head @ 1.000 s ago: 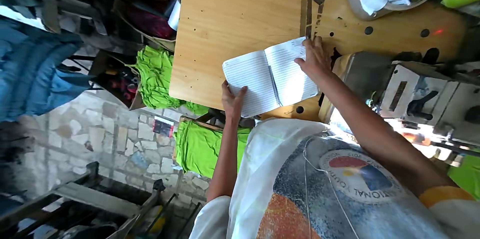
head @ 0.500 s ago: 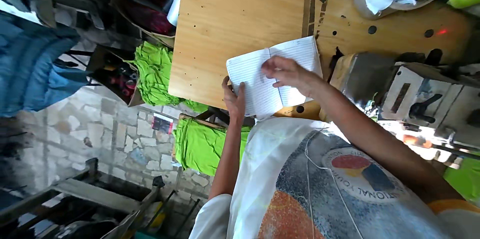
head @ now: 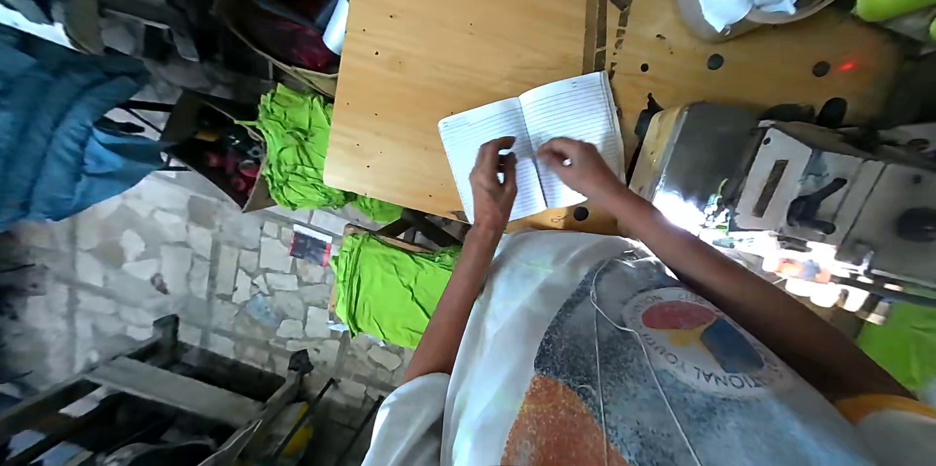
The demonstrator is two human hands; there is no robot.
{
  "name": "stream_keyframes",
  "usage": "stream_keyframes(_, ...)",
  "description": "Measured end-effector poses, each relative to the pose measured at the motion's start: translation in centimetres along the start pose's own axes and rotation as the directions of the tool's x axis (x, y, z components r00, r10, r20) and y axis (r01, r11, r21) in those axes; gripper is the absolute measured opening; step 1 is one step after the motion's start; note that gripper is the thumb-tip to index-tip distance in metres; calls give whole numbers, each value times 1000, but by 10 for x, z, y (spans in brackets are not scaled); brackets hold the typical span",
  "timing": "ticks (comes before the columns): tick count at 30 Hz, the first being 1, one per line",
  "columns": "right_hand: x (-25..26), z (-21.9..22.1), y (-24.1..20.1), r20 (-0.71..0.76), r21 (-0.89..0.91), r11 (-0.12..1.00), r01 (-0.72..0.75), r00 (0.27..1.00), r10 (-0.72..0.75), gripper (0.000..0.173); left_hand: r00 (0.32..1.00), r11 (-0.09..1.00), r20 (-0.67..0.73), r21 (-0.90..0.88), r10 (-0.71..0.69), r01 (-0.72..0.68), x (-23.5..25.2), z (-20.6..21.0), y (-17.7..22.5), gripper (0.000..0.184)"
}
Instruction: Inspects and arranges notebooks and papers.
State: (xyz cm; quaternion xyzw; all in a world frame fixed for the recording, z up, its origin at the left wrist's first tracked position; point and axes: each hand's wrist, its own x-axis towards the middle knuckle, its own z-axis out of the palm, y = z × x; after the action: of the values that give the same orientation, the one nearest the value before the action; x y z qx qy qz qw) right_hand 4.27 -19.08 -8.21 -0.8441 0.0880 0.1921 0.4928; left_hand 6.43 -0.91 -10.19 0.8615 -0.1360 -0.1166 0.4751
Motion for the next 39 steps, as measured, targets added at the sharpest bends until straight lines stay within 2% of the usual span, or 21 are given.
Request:
stream_keyframes(2,-6,-15,8,-209,-47,994,-102,974,90,30,1000,998,-7,-57,3,-3,10,22,6,33)
stream_keyframes(4,-9,-30,11,-351,14,966,-258,903,247,44,998,1000,62,27,2,-4,14,40,10,60)
stream_keyframes(6,4,-33,23,-379,215,887,-408,803,461,54,989,983,150,175,19,-45,18,58,9,96)
stream_keyframes(8,8,-30,31,-322,354,809,-470,750,577,57,979,936,204,338,31,-100,18,75,5,117)
stream_keyframes(12,-4,-21,30,-307,309,820,-482,765,566,60,971,790,236,586,45,-180,16,94,-3,115)
stream_keyframes(14,-4,-22,31,-304,317,822,-474,770,561,61,965,769,260,612,24,-184,17,95,-1,109)
stream_keyframes(17,-6,-24,32,-286,361,819,-446,783,552,60,960,790,278,583,23,-188,19,93,0,84)
stream_keyframes(19,-8,-23,30,-296,360,820,-445,779,553,58,962,841,261,500,80,-205,21,88,-8,67)
stream_keyframes(22,-23,-29,10,-343,250,884,-395,818,462,53,977,984,147,73,152,-164,19,59,-17,45)
stream_keyframes(24,-34,-30,-4,-370,117,946,-303,871,325,50,999,983,51,-183,19,-10,5,38,-23,34)
stream_keyframes(25,-35,-27,-3,-396,63,973,-224,889,230,47,995,951,48,-294,-89,99,-5,27,-24,32)
stream_keyframes(27,-29,-18,4,-390,-29,996,-86,918,68,37,952,803,62,-522,-300,287,-21,13,-22,33)
stream_keyframes(29,-22,-10,3,-329,-106,994,-21,944,-15,30,874,606,80,-690,-479,395,-30,2,-14,25)
stream_keyframes(30,-20,-7,1,-282,-136,991,-12,959,-27,29,820,502,94,-750,-564,431,-33,-5,-8,28)
stream_keyframes(32,-17,-2,-3,-208,-173,985,-4,978,-33,28,744,338,111,-840,-659,424,-28,-15,-6,45)
stream_keyframes(33,-17,-1,-4,-189,-187,982,5,981,-41,27,745,313,122,-855,-655,415,-23,-20,-7,57)
stream_keyframes(35,-18,0,-5,-159,-197,980,23,986,-56,25,774,370,146,-814,-616,448,-17,-34,-6,79)
stream_keyframes(36,-18,1,-4,-147,-193,981,35,987,-64,24,789,421,139,-784,-598,457,-14,-41,-7,82)
stream_keyframes(37,-18,1,-4,-135,-185,982,38,989,-64,24,808,482,115,-751,-578,451,-10,-46,-9,76)
stream_keyframes(39,-19,2,-3,-119,-172,985,32,992,-53,22,828,620,29,-648,-561,443,-6,-54,-19,48)
